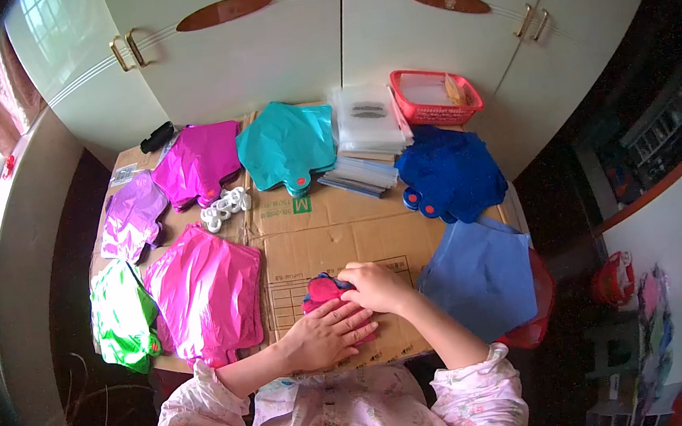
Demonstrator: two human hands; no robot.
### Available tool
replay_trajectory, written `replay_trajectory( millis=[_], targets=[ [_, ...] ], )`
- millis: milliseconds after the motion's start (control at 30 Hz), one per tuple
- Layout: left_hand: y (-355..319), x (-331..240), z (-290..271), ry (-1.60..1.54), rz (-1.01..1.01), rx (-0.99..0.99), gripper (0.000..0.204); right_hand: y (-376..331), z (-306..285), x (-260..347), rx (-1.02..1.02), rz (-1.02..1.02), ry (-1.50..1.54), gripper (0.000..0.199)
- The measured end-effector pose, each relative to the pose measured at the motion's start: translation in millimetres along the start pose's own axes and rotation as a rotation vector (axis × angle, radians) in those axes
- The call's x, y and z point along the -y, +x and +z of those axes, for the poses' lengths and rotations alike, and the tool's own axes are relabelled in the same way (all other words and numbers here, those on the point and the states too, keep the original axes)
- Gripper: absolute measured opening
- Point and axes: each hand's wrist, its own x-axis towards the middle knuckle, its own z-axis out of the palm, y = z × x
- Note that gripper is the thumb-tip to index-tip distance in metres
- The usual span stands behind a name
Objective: Folding and stacking thin, colorful plastic or fabric sheets on a cardboard-covered workbench.
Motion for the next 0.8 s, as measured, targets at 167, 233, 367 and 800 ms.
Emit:
replay_trajectory(
  millis=[167,233,367,800],
  targets=[
    [-9,-22,-4,0.021,-0.120,0.029,0.067,-2,7,-5,-0.015,-0.048,0.021,0.018],
    [-19,-28,-10,-0.026,-0.129,0.053,0.070,-4,9,-7,-0.038,-0.051,0.018,0.018],
    [-44,-38,-18,-0.029,-0.153,0.021,0.069,-6,8,-6,-0.056,-0.064,0.020,0.017],
    [-10,41,-19,-0.223,-0.565,-0.291,0.028,-16,15,-3,-0.183,-0.167,-0.029,0.007]
  ],
)
